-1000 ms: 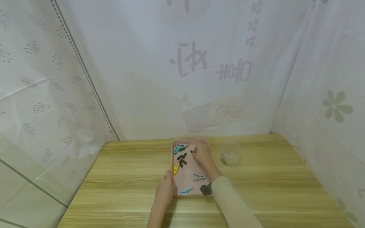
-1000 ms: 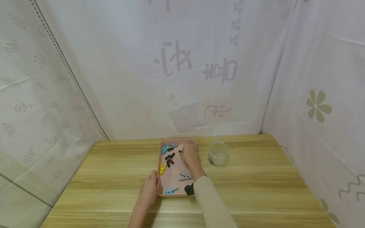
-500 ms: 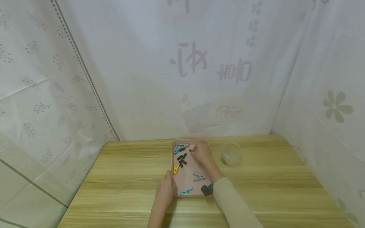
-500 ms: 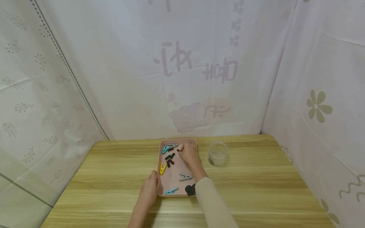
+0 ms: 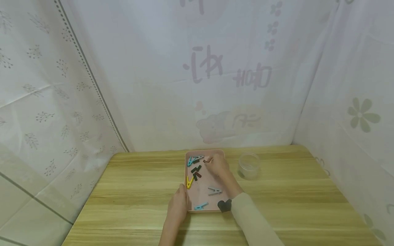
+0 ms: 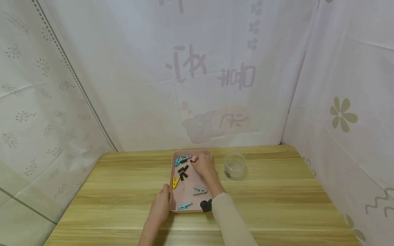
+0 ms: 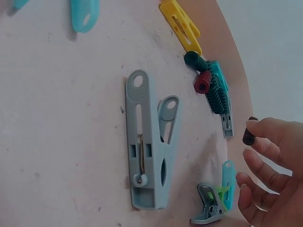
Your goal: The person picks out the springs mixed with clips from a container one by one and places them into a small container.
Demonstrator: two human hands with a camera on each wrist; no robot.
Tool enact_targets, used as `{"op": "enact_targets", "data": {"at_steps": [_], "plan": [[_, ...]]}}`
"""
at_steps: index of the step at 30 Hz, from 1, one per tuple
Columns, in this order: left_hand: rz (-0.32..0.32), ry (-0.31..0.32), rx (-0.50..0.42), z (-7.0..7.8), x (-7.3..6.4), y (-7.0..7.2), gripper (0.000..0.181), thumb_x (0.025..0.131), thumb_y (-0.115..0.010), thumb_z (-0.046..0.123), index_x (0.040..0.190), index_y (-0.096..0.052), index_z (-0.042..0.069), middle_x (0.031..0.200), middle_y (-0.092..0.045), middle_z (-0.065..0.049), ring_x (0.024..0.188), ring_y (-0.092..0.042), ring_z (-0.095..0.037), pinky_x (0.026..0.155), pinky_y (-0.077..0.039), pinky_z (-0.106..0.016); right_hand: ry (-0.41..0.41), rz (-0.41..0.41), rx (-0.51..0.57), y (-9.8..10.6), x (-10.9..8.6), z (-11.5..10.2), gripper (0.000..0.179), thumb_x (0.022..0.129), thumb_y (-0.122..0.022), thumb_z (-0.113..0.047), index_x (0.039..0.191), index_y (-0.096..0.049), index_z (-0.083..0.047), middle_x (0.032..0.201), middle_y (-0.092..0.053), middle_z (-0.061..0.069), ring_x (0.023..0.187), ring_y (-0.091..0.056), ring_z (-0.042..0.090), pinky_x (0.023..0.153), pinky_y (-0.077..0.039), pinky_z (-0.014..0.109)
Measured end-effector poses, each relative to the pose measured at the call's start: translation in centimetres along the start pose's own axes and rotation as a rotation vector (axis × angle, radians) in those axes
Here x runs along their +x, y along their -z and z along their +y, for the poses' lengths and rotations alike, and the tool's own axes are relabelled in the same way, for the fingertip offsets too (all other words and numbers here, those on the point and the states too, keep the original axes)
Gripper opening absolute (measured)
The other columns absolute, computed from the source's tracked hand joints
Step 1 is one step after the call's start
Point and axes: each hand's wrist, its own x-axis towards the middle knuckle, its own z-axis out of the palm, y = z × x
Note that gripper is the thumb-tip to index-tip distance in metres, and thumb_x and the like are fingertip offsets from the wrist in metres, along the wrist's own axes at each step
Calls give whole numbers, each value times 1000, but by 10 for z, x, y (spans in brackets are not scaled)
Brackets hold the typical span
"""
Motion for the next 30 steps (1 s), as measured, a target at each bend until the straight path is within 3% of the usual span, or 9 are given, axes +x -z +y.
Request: {"op": "enact_targets", "data": {"at_steps": [12, 30], "plan": [[12, 8, 8, 1, 0, 0, 6, 100, -56, 4, 98, -51, 1, 71, -55, -6, 58, -51, -11, 45, -44, -26, 9, -5, 42, 5, -1, -1, 13, 90, -72, -20, 93, -73, -7, 79, -64, 4, 59, -55, 15, 48, -44, 27], [3, 28, -14, 3, 0, 2, 6, 101, -54, 3, 96, -51, 1, 69, -50, -3, 56, -43, -9, 45, -39, -22, 32, 13, 23, 12, -3, -8, 15, 90, -74, -20, 93, -74, -6, 82, -67, 5, 64, -59, 16, 51, -48, 27]]}}
